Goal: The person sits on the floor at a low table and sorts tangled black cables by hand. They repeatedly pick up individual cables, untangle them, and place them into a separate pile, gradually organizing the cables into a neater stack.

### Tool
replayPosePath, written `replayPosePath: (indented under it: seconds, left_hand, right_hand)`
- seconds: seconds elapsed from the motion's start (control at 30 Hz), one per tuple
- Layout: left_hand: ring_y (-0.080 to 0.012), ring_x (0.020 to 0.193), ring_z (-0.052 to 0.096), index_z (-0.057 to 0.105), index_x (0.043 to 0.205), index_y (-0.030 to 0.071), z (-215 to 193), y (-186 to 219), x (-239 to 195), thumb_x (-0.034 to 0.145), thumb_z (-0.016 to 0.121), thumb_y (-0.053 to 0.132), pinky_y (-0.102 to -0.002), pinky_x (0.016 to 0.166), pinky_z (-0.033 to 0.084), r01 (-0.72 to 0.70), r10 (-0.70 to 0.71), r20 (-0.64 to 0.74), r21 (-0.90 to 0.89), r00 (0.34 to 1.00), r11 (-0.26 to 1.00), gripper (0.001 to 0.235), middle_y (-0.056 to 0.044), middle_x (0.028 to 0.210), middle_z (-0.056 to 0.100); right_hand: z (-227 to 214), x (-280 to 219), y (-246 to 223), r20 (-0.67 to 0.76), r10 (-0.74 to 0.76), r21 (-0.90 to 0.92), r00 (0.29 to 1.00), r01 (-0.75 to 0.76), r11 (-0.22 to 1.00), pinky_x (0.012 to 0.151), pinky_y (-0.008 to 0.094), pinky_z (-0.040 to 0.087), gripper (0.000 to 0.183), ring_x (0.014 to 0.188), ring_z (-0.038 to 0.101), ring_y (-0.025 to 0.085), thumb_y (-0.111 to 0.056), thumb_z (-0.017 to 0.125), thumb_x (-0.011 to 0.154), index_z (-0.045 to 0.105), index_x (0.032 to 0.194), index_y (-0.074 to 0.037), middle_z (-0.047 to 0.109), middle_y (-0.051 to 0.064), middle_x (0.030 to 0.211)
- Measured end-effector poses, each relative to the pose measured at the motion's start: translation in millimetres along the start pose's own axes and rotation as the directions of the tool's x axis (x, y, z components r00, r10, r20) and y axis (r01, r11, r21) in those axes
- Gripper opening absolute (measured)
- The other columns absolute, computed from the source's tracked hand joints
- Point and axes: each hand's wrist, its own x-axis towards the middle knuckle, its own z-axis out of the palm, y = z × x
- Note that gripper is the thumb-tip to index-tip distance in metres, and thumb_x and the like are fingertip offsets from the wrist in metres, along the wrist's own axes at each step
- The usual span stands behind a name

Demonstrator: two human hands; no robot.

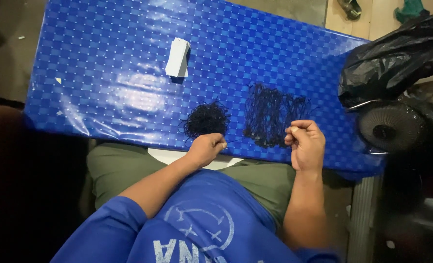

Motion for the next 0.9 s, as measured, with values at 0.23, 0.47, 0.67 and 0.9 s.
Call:
replayPosePath:
  seconds: [0.23, 0.47, 0.67, 0.9]
  left_hand:
    - [-0.0334, 0.096, 0.073, 0.074, 0.099, 0.013, 2, -3, -2, 0.095, 0.067, 0.022, -0.042, 0.083, 0.057, 0.029, -0.028, 0.010, -0.026, 1.000, 0.999, 0.012, -0.009, 0.093, 0.077]
    - [-0.0330, 0.104, 0.067, 0.070, 0.101, 0.021, 37, -27, 8, 0.089, 0.073, 0.032, -0.047, 0.084, 0.056, -0.243, 0.243, 0.013, 0.133, 0.970, 0.961, 0.017, -0.006, 0.103, 0.071]
    - [-0.0439, 0.137, 0.046, 0.070, 0.128, 0.021, -21, 2, -3, 0.083, 0.081, 0.030, -0.058, 0.095, 0.051, -0.087, 0.162, -0.121, 0.470, 0.979, 0.878, 0.047, -0.017, 0.150, 0.047]
    - [-0.0468, 0.151, 0.026, 0.053, 0.149, 0.029, -16, -32, 5, 0.085, 0.078, 0.036, -0.060, 0.103, 0.047, 0.061, -0.093, 0.019, 0.625, 0.995, 0.778, 0.069, -0.019, 0.167, 0.023]
  right_hand:
    - [-5, -9, -7, 0.076, -0.010, -0.093, 0.997, 0.018, 0.995, 0.047, 0.023, 0.052, 0.013, 0.051, 0.059, 0.013, 0.006, 0.060, 0.088, 0.066, 0.098, -0.001, 0.062, 0.014, 0.068]
    - [-18, -28, -36, 0.151, -0.110, -0.253, 0.982, 0.146, 0.956, 0.048, 0.022, 0.046, 0.017, 0.051, 0.055, 0.011, 0.009, 0.064, 0.082, 0.070, 0.096, 0.001, 0.060, 0.012, 0.065]
    - [-48, -31, -49, 0.073, -0.216, -0.321, 0.974, 0.228, 0.919, 0.050, 0.022, 0.045, 0.020, 0.052, 0.055, 0.012, 0.012, 0.064, 0.082, 0.070, 0.098, 0.002, 0.061, 0.013, 0.068]
    - [-60, -15, -43, -0.058, -0.283, -0.489, 0.957, 0.220, 0.844, 0.048, 0.025, 0.042, 0.017, 0.051, 0.053, 0.013, 0.008, 0.067, 0.084, 0.073, 0.095, -0.003, 0.060, 0.012, 0.063]
